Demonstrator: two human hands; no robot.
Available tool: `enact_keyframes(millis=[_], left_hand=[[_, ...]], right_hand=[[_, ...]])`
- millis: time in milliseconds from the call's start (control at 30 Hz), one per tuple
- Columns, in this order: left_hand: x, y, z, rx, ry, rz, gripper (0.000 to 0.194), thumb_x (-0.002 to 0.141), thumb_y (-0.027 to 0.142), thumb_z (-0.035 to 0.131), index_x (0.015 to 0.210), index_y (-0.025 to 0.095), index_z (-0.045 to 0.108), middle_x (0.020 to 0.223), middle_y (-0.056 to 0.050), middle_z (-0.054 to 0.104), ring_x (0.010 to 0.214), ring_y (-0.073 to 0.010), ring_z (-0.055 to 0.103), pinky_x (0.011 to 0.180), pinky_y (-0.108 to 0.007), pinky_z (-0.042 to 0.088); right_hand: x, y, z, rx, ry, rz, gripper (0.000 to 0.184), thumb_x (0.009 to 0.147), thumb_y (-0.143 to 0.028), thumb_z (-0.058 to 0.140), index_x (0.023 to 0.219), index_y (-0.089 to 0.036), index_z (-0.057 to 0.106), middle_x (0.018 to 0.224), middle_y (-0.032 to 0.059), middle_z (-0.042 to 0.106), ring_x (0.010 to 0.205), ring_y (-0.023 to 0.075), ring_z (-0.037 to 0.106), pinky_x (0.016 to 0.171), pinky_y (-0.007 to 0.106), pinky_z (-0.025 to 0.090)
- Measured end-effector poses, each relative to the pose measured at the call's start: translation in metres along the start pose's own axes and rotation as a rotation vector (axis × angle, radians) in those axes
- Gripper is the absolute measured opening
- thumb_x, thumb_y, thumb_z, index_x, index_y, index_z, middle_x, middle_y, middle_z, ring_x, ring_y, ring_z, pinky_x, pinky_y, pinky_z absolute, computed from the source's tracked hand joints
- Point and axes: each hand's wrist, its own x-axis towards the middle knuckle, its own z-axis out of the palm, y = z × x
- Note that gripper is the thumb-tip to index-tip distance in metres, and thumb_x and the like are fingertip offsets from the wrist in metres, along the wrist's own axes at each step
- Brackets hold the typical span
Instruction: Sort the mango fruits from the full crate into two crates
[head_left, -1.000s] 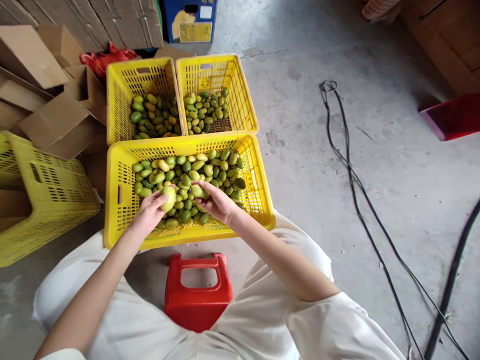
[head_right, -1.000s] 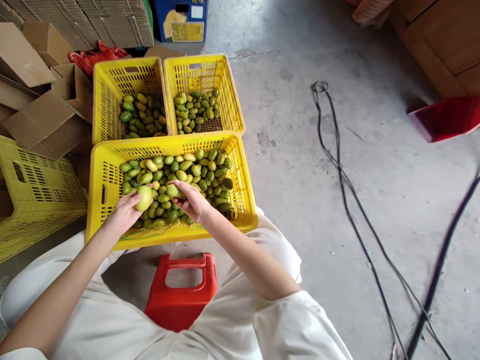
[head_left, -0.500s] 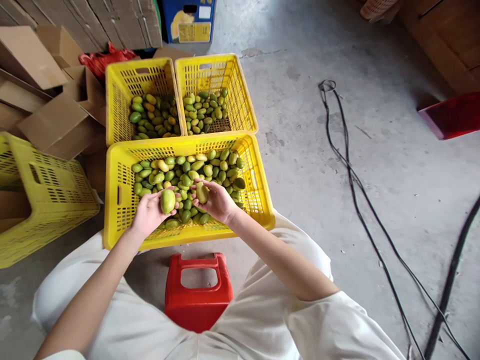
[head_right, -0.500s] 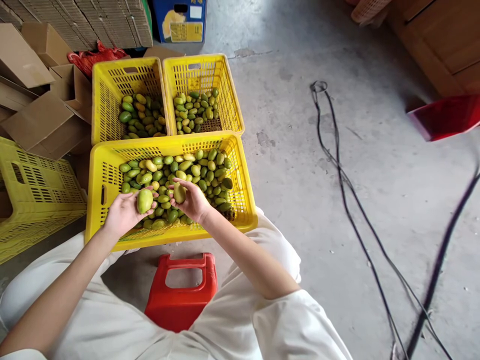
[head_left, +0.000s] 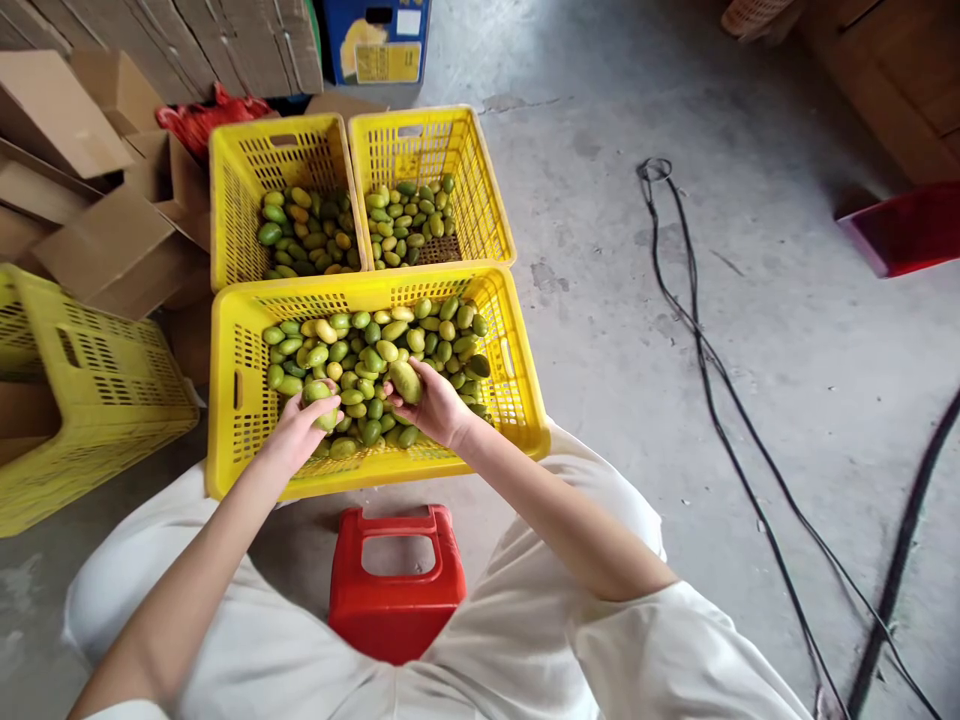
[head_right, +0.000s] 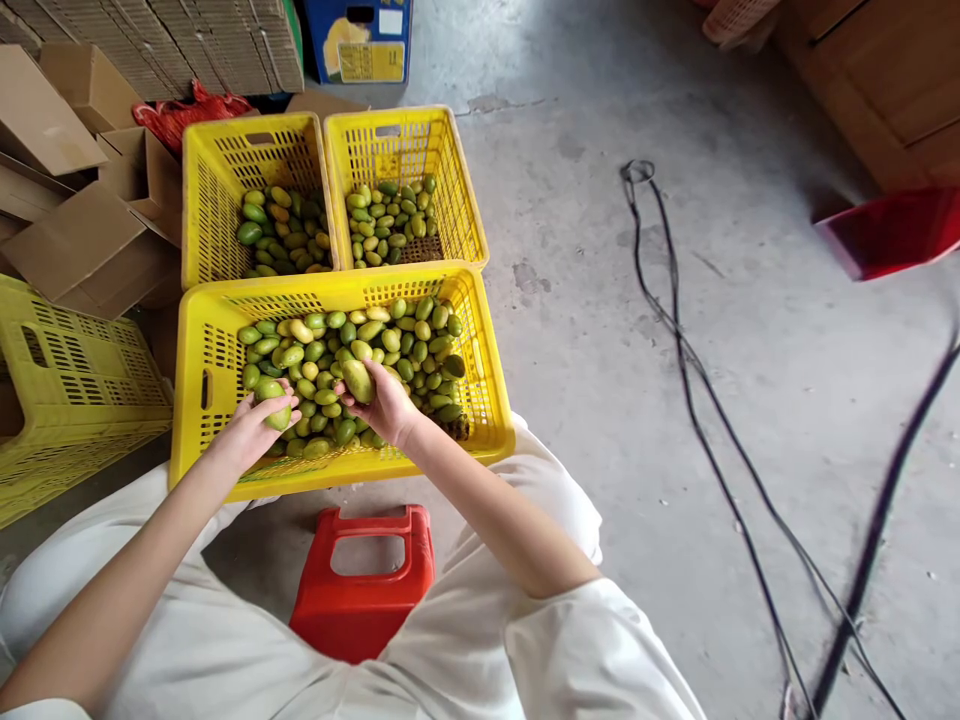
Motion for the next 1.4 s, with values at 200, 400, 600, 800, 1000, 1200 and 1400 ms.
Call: enact_keyframes(millis=[200,400,600,800,1000,1200,1400], left_hand=[[0.0,0.001,0.001,0.037,-0.019,-0.071,0.043,0.063,0.016,0.1,0.093,0.021,0.07,0.094,-0.003,0.08,0.078,-0.0179,0.075,0.07,-0.029,0.061],[0.006,0.002,-0.001,-0.051,0.006,-0.08,0.024,0.086,0.028,0.077,0.108,0.018,0.076,0.105,-0.01,0.082,0.098,-0.0282,0.08,0.086,-0.043,0.07],[0.008,0.002,-0.006,-0.006,-0.018,-0.049,0.03,0.086,0.027,0.087,0.112,0.018,0.076,0.11,-0.014,0.084,0.112,-0.0342,0.083,0.095,-0.046,0.07],[0.001,0.001,-0.003,0.061,-0.044,-0.069,0.052,0.06,0.026,0.109,0.093,0.02,0.07,0.087,-0.003,0.077,0.086,-0.0196,0.075,0.075,-0.027,0.063],[-0.006,0.008,0.004,0.054,-0.032,-0.123,0.048,0.062,0.02,0.104,0.101,0.019,0.077,0.081,0.002,0.072,0.075,-0.014,0.07,0.069,-0.024,0.059],[-0.004,0.005,0.002,0.15,-0.062,-0.095,0.042,0.064,0.029,0.107,0.093,0.015,0.08,0.074,-0.001,0.071,0.059,-0.0101,0.06,0.053,-0.02,0.045],[0.0,0.004,0.002,0.002,-0.012,-0.102,0.024,0.084,0.031,0.086,0.101,0.016,0.078,0.086,-0.006,0.075,0.078,-0.0205,0.074,0.068,-0.03,0.062]], right_hand=[[-0.006,-0.001,0.01,0.045,0.053,-0.021,0.038,0.119,-0.035,0.05,0.087,-0.02,0.065,0.08,0.0024,0.069,0.055,0.0096,0.044,0.044,0.019,0.031],[-0.004,0.005,0.008,0.042,0.103,-0.167,0.021,0.085,-0.012,0.091,0.096,-0.021,0.075,0.088,-0.001,0.074,0.074,0.0115,0.066,0.067,0.02,0.056],[-0.005,0.004,0.008,0.06,0.103,-0.094,0.018,0.086,-0.013,0.081,0.1,-0.02,0.073,0.091,0.0045,0.079,0.085,0.0166,0.073,0.074,0.024,0.059],[-0.011,0.0,0.006,0.101,0.054,-0.053,0.026,0.076,-0.014,0.068,0.1,-0.023,0.064,0.092,0.0012,0.075,0.071,0.0133,0.062,0.058,0.021,0.047],[-0.007,0.005,0.006,-0.028,0.045,-0.17,0.025,0.077,-0.022,0.084,0.093,-0.023,0.064,0.084,-0.0042,0.063,0.062,0.0086,0.051,0.048,0.021,0.024],[-0.006,0.005,0.004,-0.021,0.08,-0.077,0.024,0.085,-0.02,0.081,0.1,-0.023,0.062,0.079,-0.0052,0.065,0.056,0.0083,0.055,0.047,0.017,0.03],[-0.005,0.005,0.005,-0.054,0.027,0.149,0.008,0.104,-0.022,0.062,0.096,-0.02,0.063,0.074,0.0034,0.069,0.054,0.0112,0.052,0.04,0.016,0.027]])
